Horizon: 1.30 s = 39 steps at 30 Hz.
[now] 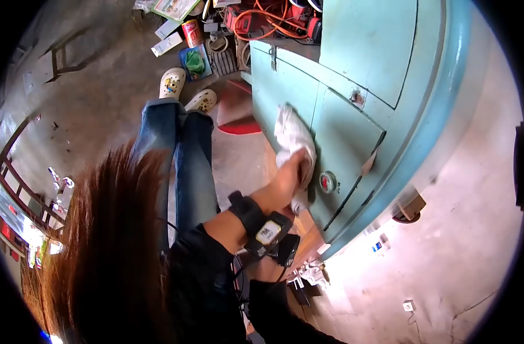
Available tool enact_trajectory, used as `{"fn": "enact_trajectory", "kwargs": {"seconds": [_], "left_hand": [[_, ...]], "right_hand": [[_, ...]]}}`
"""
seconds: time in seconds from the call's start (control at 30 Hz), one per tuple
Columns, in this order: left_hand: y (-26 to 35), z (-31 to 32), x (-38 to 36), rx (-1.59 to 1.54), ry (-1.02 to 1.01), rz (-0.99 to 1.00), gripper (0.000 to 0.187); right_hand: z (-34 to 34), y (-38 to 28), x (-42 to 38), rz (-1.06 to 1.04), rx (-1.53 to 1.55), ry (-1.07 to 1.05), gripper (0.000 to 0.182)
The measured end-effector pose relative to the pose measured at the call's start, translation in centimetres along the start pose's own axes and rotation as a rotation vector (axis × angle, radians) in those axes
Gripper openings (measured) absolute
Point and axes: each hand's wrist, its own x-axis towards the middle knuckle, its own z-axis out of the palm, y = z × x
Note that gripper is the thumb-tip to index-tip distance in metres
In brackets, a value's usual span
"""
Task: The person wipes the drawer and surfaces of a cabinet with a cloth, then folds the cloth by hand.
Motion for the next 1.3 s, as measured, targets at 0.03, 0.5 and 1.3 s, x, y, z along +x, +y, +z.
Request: {"fn": "enact_trajectory", "kwargs": {"seconds": [0.03,0.5,1.3], "left_hand": [[2.4,1.3,-0.4,-0.005,-0.025,0.078,0.038],[6.2,4.6,-0.9,0.281,-0.005,0.368,0.033],[9.4,-0.1,9.0,0.208,0.046,0.380,0.036]], "right_hand": [[0.8,0.5,2.0,0.009,0.016,-0.026,0.026],[5.3,2.0,10.5,0.048,0.030,-0.150,0.027],[2.7,3.0,15.9,0.097,-0.006,-0.153,0.029]]}}
